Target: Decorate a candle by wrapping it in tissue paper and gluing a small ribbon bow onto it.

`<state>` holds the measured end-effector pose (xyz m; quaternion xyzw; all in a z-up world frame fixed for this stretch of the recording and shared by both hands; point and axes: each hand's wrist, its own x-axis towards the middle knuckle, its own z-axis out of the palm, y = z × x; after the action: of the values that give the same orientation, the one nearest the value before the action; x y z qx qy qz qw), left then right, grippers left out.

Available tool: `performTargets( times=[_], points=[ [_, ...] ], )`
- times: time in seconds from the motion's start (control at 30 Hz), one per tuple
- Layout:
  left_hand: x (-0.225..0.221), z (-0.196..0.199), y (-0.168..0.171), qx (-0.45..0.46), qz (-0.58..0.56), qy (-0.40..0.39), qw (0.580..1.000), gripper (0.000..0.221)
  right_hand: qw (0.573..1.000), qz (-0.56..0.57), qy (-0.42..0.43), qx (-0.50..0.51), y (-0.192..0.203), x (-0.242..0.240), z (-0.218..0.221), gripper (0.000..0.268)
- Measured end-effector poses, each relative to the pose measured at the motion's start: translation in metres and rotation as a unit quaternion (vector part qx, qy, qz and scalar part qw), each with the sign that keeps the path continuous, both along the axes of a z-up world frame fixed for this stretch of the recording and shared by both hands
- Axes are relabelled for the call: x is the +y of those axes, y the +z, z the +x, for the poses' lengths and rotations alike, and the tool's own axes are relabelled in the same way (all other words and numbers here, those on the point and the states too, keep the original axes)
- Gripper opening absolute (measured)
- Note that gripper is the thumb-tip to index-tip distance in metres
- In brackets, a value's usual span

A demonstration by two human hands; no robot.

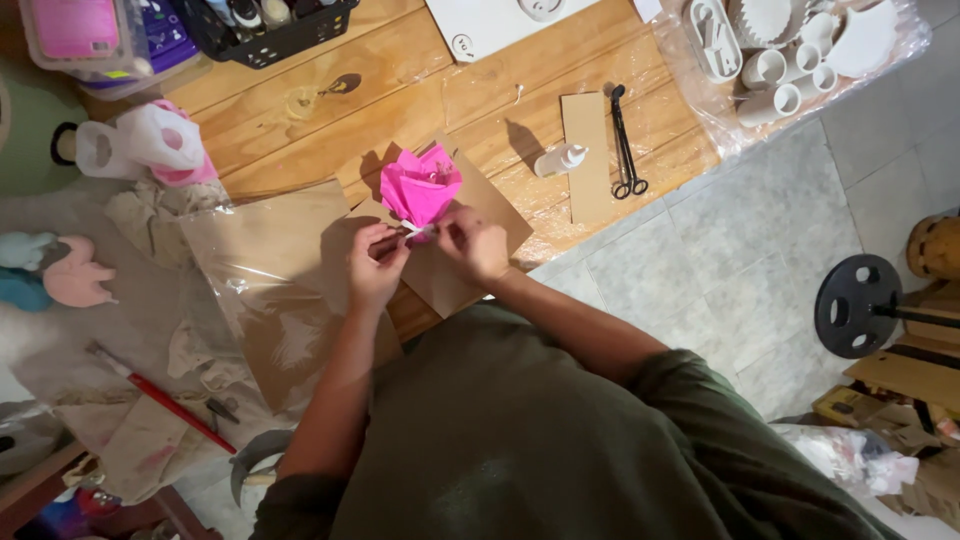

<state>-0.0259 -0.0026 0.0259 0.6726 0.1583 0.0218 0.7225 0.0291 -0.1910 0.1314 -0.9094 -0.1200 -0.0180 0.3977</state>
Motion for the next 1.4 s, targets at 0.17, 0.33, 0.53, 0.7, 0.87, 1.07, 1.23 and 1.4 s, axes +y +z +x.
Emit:
performTargets(
  times=[0.17, 0.33, 0.53, 0.7, 0.87, 1.07, 1.23, 1.4],
  points=[
    [-0.005, 0.008, 0.009, -0.032, 0.079, -0.046, 0.995, 0.026, 0.989, 0.034, -0.023, 0.141, -0.023, -0.011, -0.005, 0.020],
    [-0.016, 0.020, 0.014, 0.101, 0.174, -0.011, 0.980, 0.023, 0.985, 0.070, -0.014, 0.155, -0.045, -0.007, -0.005, 0.017],
    [-0.020, 0.023, 0.020, 0.133, 0.218, 0.011, 0.967, 0.026, 0.990, 0.031, 0.003, 0.141, -0.046, -0.004, 0.000, 0.011],
    [-0.020, 0.021, 0.012, 0.113, 0.201, 0.023, 0.973, 0.025, 0.984, 0.116, 0.066, 0.120, -0.049, -0.003, 0.002, 0.009],
    [-0.019, 0.019, 0.008, 0.079, 0.222, 0.006, 0.972, 0.026, 0.973, 0.158, 0.098, 0.135, -0.044, -0.009, 0.009, 0.009],
    [-0.020, 0.016, 0.004, 0.060, 0.215, 0.016, 0.975, 0.025, 0.971, 0.153, 0.115, 0.143, -0.049, -0.013, 0.012, 0.010],
    [-0.022, 0.015, 0.002, 0.034, 0.234, 0.025, 0.971, 0.023, 0.974, 0.130, 0.103, 0.155, -0.059, -0.015, 0.013, 0.009],
    [-0.018, 0.011, -0.014, 0.018, 0.144, 0.033, 0.989, 0.023, 0.971, 0.137, 0.063, 0.187, -0.052, -0.016, 0.019, 0.012]
  ],
)
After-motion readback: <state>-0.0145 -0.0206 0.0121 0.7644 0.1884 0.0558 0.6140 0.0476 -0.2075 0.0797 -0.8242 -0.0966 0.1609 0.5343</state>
